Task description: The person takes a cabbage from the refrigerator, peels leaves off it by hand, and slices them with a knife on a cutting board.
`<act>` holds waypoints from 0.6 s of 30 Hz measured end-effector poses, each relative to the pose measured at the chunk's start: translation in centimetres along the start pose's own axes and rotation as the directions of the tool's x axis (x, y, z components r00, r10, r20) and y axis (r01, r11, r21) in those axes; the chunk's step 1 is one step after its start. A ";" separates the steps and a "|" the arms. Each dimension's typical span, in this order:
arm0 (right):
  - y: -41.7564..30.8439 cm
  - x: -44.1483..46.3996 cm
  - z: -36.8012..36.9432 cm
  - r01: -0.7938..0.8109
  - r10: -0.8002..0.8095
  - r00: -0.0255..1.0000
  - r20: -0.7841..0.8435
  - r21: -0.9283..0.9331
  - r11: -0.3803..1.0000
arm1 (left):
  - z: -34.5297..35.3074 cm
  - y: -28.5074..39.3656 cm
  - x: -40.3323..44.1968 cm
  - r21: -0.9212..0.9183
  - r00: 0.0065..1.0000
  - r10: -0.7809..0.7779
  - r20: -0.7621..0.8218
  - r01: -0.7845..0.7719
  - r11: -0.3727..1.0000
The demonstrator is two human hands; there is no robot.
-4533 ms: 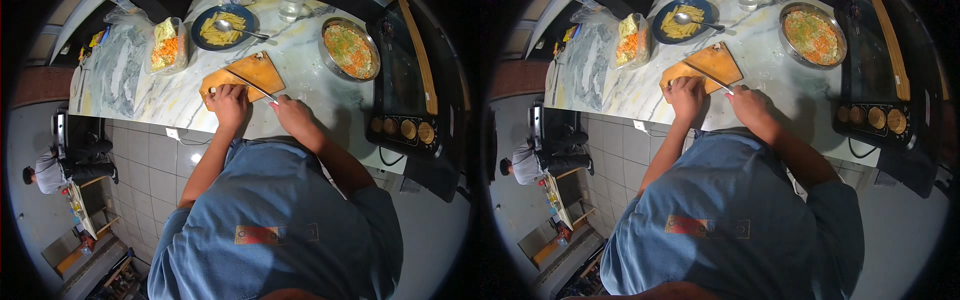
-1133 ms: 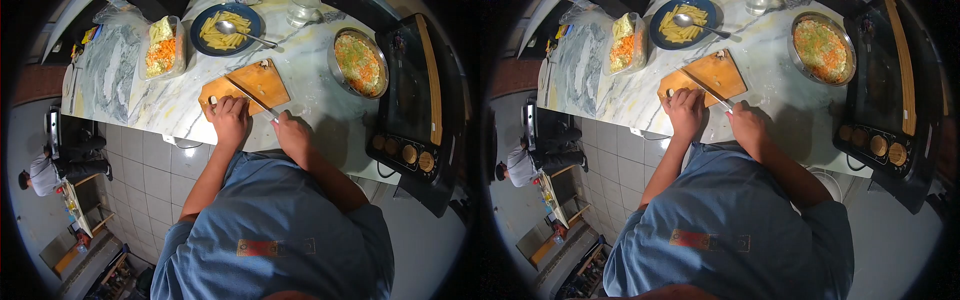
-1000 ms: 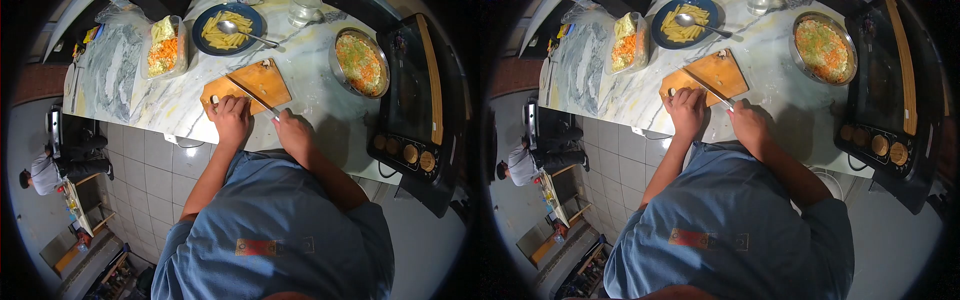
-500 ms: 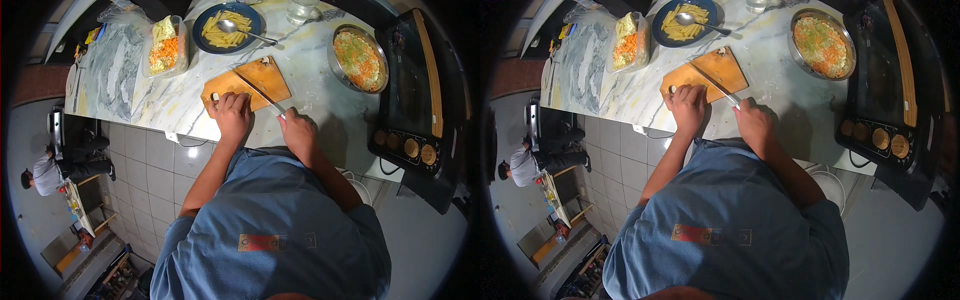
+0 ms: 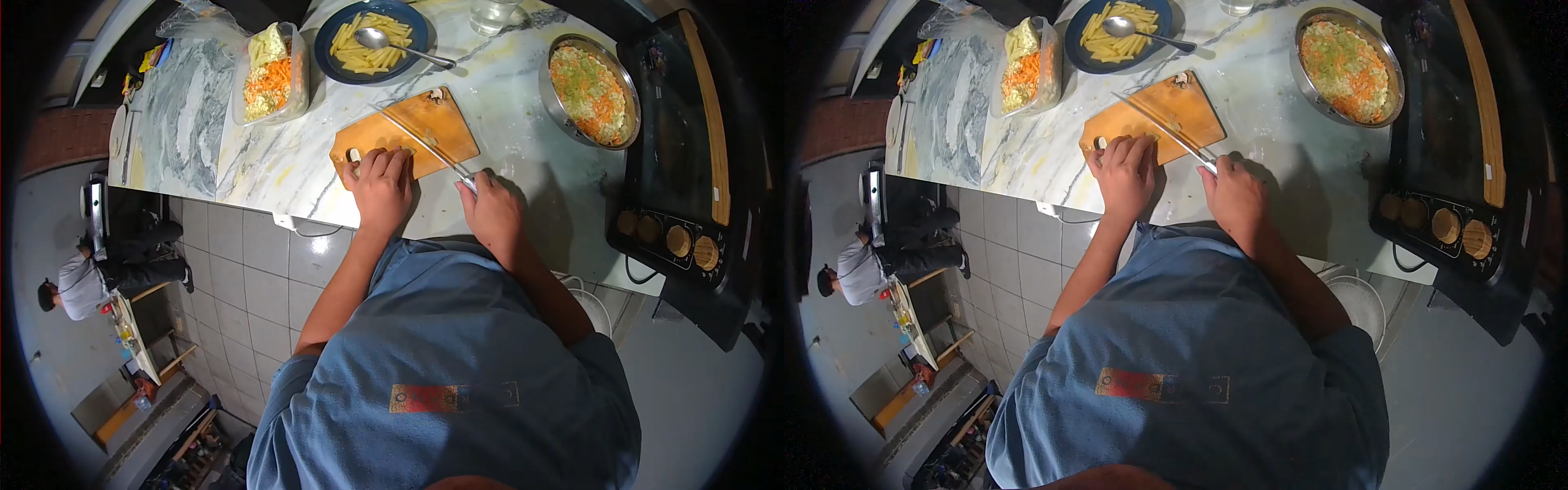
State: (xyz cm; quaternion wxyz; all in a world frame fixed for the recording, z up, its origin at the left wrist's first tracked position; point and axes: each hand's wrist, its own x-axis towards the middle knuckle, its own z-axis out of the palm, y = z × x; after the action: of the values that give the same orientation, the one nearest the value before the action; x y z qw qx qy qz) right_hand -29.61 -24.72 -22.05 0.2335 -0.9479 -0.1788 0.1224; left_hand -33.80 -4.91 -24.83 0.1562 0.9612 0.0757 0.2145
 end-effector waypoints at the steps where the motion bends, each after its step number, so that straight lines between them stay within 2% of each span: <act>1: 0.0 -0.1 0.1 -0.003 0.003 1.000 0.006 0.004 1.000 | -0.1 0.0 0.0 0.003 1.000 0.013 -0.008 -0.013 1.000; 3: 0.2 0.0 0.3 0.011 -0.014 1.000 0.025 0.118 0.993 | 0.0 -0.2 -0.1 0.005 1.000 0.029 -0.011 -0.029 1.000; 9: -0.7 0.0 -0.1 -0.035 0.010 0.990 0.143 0.176 0.984 | 0.6 -0.5 -0.5 0.036 1.000 0.001 -0.027 0.000 0.999; 12: -1.2 0.0 -0.5 -0.058 0.025 0.980 0.200 0.160 0.985 | 0.6 -0.4 -0.2 -0.004 0.999 -0.003 -0.043 0.003 1.000; 18: -1.2 0.1 -0.1 -0.021 -0.010 0.981 0.192 0.156 0.988 | 0.5 -0.3 -0.3 0.004 0.999 0.003 -0.046 -0.002 1.000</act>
State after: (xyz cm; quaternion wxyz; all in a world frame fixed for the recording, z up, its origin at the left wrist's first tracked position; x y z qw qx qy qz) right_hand -29.88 -23.73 -21.43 0.2889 -0.9107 -0.1877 0.2278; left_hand -33.88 -4.80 -25.53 0.1521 0.9564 0.0786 0.2366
